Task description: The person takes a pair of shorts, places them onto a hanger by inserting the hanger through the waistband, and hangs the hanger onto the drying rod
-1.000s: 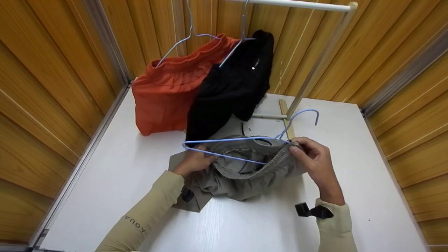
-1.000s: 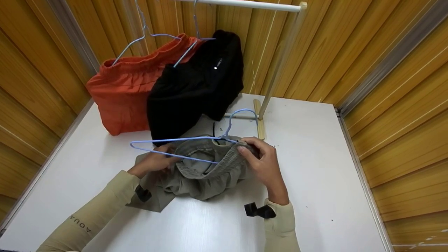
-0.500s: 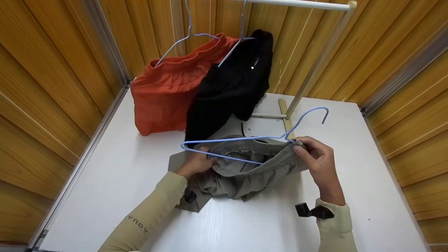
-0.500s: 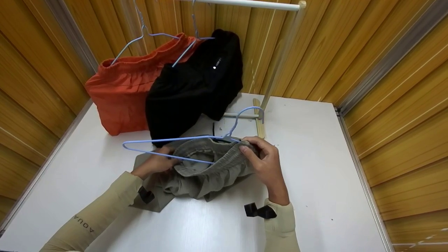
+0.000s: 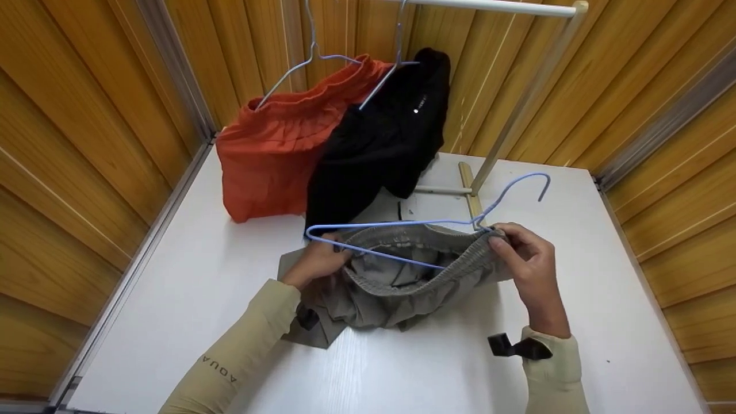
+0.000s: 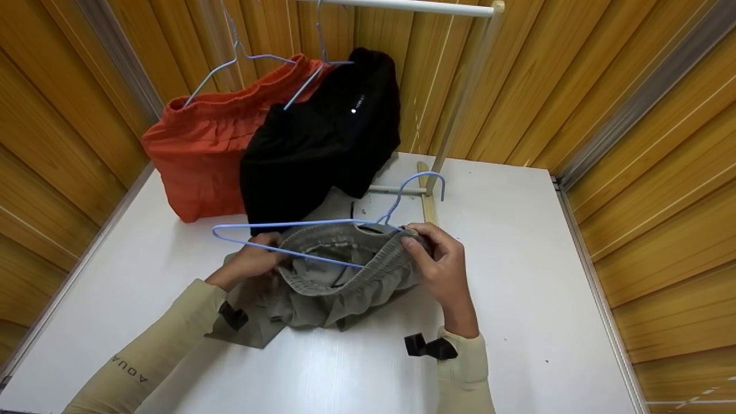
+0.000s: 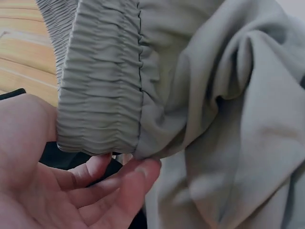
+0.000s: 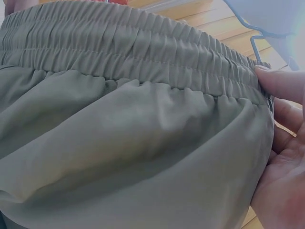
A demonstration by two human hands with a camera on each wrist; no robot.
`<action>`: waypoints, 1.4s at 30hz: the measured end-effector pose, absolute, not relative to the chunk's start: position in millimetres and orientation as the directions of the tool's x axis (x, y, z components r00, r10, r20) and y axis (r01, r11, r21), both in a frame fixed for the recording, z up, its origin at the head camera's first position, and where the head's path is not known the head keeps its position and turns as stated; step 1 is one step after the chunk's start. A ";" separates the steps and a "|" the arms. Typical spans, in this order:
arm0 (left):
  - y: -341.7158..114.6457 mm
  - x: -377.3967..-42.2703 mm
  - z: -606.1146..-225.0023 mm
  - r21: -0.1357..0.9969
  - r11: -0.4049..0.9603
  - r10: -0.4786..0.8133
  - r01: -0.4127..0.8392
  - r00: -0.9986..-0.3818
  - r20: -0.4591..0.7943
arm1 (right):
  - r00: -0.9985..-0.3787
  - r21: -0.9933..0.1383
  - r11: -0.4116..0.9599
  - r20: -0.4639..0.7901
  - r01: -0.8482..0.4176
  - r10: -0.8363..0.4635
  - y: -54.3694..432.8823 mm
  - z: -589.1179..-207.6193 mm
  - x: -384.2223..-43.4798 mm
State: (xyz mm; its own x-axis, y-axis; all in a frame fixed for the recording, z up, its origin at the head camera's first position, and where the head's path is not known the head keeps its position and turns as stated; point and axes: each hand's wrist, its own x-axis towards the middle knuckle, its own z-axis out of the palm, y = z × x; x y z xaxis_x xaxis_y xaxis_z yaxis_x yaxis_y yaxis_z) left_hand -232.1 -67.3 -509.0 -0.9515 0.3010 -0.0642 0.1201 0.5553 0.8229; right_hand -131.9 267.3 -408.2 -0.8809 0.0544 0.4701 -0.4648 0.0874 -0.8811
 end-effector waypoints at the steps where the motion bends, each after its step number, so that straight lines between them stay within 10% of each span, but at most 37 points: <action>1: -68.0 -232.2 -507.6 0.829 0.547 0.300 0.115 -0.952 -0.066 | -0.882 -0.882 0.088 0.468 -0.463 0.058 267.6 -408.0 -131.8; 42: -88.2 -219.5 -426.6 0.933 0.335 0.340 0.128 -0.940 0.007 | -0.841 -0.906 0.223 0.418 -0.359 0.344 276.5 -410.7 -137.7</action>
State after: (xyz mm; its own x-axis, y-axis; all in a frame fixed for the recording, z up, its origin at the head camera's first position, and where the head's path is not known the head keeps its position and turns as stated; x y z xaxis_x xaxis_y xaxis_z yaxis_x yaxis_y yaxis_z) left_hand -219.5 -88.2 -426.6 -0.9403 0.3404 0.0071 0.1283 0.3349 0.9335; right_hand -137.7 276.5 -410.7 -0.8411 0.3435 0.4179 -0.3591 0.2232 -0.9062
